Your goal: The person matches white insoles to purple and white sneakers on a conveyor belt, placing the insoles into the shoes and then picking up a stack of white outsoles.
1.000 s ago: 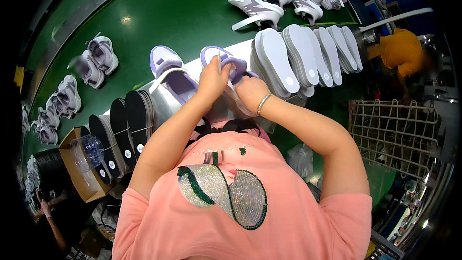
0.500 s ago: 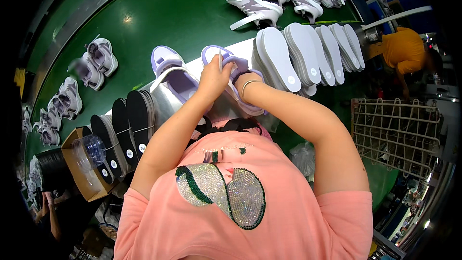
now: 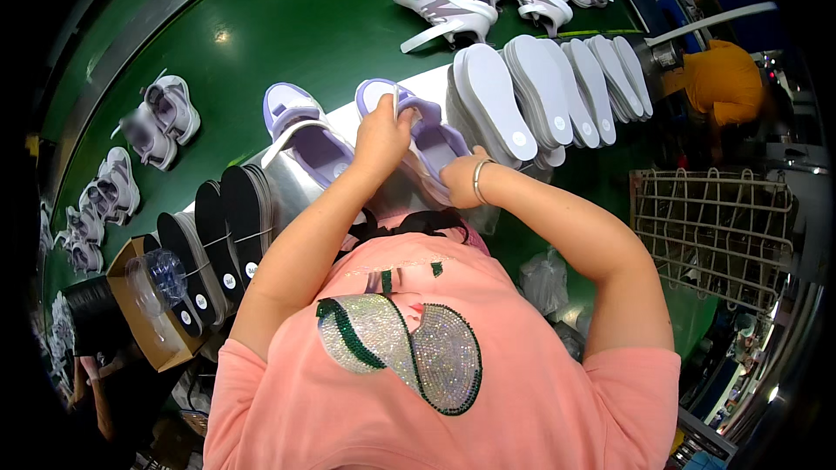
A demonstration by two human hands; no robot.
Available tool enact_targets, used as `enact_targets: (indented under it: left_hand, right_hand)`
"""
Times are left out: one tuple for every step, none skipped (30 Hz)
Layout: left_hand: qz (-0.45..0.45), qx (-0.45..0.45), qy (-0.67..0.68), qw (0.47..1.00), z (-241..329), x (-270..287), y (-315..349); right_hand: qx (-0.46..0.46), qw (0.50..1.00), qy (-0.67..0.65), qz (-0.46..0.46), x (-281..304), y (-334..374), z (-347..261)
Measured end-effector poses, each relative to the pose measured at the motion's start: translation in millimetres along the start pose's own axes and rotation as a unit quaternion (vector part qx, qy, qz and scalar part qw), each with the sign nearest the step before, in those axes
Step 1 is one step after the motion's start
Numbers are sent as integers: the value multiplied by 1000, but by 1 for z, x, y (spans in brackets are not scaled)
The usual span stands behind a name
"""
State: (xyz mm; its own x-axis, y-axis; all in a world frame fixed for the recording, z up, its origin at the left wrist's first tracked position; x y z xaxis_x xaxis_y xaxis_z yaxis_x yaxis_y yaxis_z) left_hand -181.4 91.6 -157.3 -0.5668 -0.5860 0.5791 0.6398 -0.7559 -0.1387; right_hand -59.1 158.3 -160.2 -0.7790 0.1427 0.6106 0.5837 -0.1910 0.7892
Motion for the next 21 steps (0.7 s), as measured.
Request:
enact_targets:
  left_hand:
    - [-4,4,-1,1000,-1,1,0]
    - [-5,6,5,1000,-1,1,1]
    - [-6,8,11,1000,-2,0,1]
    - [-3,9,18,1000,-3,2,-1]
    - [-9,1,35,999,-3,4,-1]
    - [-16,-7,51,999,-2,6,2]
    - [-21,-11,70,997,-3,8,7]
    - [-14,-9,87,996,-7,11,14]
    - [-7,-7,104,994,-9,16,22]
    - [-7,-3,119,993,-11,20,29]
    - [-15,9,105,994,-12,23,32]
    - [-24,26,110,993,-13,25,36]
    - [-32,35,116,992,-11,26,36]
    - [-38,44,122,991,-9,29,35]
    - [-71,85,130,985,-7,31,36]
    - [-46,43,99,993,-2,34,36]
    - [-18,-2,68,998,4,39,39]
    - [13,-46,37,998,9,44,42]
    - [46,-90,-20,995,9,55,43]
    - [85,-120,-97,984,11,68,48]
    - [38,-46,-109,992,5,74,50]
  right_hand:
    - [5,1000,12,-13,0,-2,0]
    - [10,999,24,-26,2,-5,-1]
    - [15,998,36,-38,1,-5,-1]
    - [19,1000,-1,-18,4,-3,-1]
    - [23,999,-38,3,6,0,1]
    - [27,997,-74,24,9,5,2]
    - [52,985,-122,107,19,13,3]
    - [82,965,-168,186,32,26,2]
    - [111,935,-213,262,46,39,4]
    - [115,903,-283,302,55,46,13]
    - [69,873,-382,297,61,54,22]
    - [22,832,-475,287,60,57,30]
    - [11,838,-471,275,54,56,33]
    - [2,845,-466,262,44,51,34]
    - [-6,852,-461,248,33,44,33]
    - [4,876,-414,246,17,38,29]
    - [24,874,-404,267,-3,24,28]
    - [46,872,-392,288,-16,14,27]
    - [-5,879,-407,250,-20,10,28]
    - [-55,880,-420,214,-21,5,28]
    - [-48,878,-411,239,-17,4,25]
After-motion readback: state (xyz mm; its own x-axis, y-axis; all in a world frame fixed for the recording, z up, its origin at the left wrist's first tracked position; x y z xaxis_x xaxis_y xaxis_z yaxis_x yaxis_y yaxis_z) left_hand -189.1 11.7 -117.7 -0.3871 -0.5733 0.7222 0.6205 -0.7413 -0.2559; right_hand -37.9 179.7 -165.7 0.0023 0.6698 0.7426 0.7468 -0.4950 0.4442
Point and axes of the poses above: each hand's wrist, its own y-axis away from the middle knuckle, its own x-axis out of the back of the hand, z = x × y, the point moved 4 cm from there along -y, towards the middle knuckle, and after that the axes turned 9 degrees about -x, right-handed, at the moved point
